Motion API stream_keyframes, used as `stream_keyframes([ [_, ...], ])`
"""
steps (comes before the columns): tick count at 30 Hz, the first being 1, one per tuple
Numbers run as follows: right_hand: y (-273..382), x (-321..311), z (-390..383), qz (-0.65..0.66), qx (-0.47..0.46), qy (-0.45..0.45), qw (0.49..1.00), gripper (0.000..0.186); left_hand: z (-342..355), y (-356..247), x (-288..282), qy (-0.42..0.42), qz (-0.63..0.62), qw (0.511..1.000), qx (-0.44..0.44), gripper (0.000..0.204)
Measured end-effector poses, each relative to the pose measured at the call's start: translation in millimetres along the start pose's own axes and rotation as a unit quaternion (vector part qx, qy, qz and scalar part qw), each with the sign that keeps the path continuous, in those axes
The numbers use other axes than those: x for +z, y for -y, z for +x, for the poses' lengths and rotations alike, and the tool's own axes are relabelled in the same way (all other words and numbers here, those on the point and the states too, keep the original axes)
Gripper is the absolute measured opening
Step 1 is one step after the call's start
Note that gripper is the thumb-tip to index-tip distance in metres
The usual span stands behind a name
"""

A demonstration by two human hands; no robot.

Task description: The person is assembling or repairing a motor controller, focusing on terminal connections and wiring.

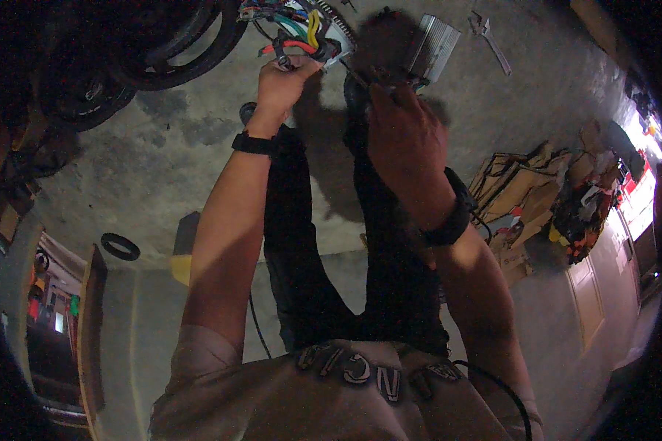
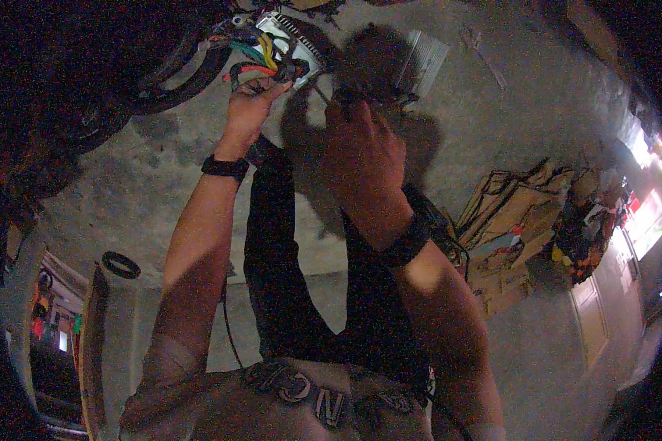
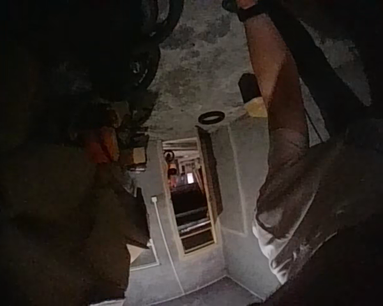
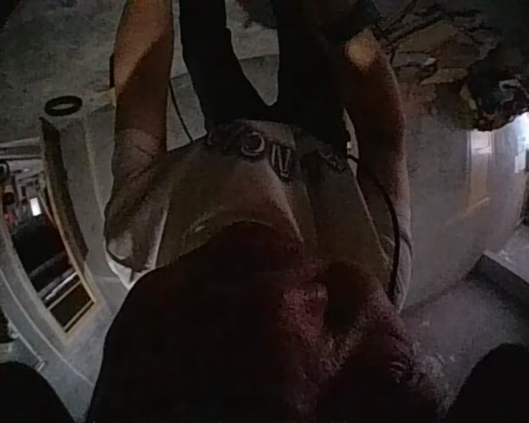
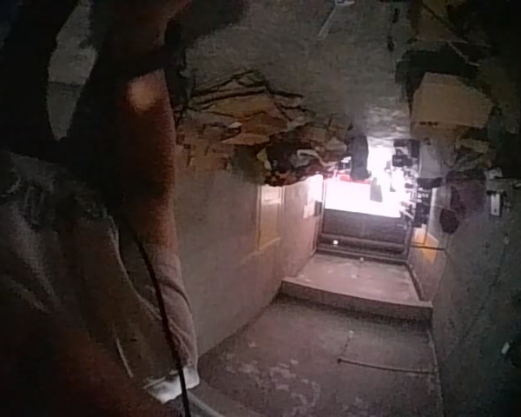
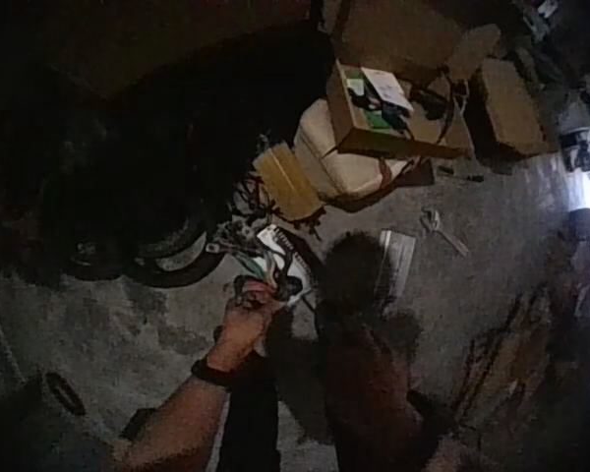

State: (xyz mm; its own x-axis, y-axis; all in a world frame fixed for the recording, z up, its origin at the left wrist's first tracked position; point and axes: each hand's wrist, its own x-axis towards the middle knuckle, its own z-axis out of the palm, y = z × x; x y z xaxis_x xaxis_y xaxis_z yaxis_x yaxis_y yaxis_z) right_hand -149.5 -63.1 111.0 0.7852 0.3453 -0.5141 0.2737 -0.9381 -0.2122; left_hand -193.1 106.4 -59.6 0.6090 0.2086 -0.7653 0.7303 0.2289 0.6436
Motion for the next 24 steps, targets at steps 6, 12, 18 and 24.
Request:
stream_keyframes([
  [6,0,-2,1,-0.016,0.023,0.045,0.999,0.028,0,1,1,-0.002,-0.038,0.999,-0.002,0.023],
  [12,3,-1,1,-0.016,0.018,0.022,0.999,0.029,3,5,-1,0.0,-0.032,0.999,-0.032,0.024],
  [18,10,3,-3,-0.163,-0.053,0.025,0.985,0.035,-2,-3,2,-0.001,-0.028,1.0,-0.003,0.024],
  [24,0,9,-9,-0.219,-0.14,-0.062,0.964,0.035,-3,-5,0,0.006,-0.016,1.0,-0.001,0.025],
])
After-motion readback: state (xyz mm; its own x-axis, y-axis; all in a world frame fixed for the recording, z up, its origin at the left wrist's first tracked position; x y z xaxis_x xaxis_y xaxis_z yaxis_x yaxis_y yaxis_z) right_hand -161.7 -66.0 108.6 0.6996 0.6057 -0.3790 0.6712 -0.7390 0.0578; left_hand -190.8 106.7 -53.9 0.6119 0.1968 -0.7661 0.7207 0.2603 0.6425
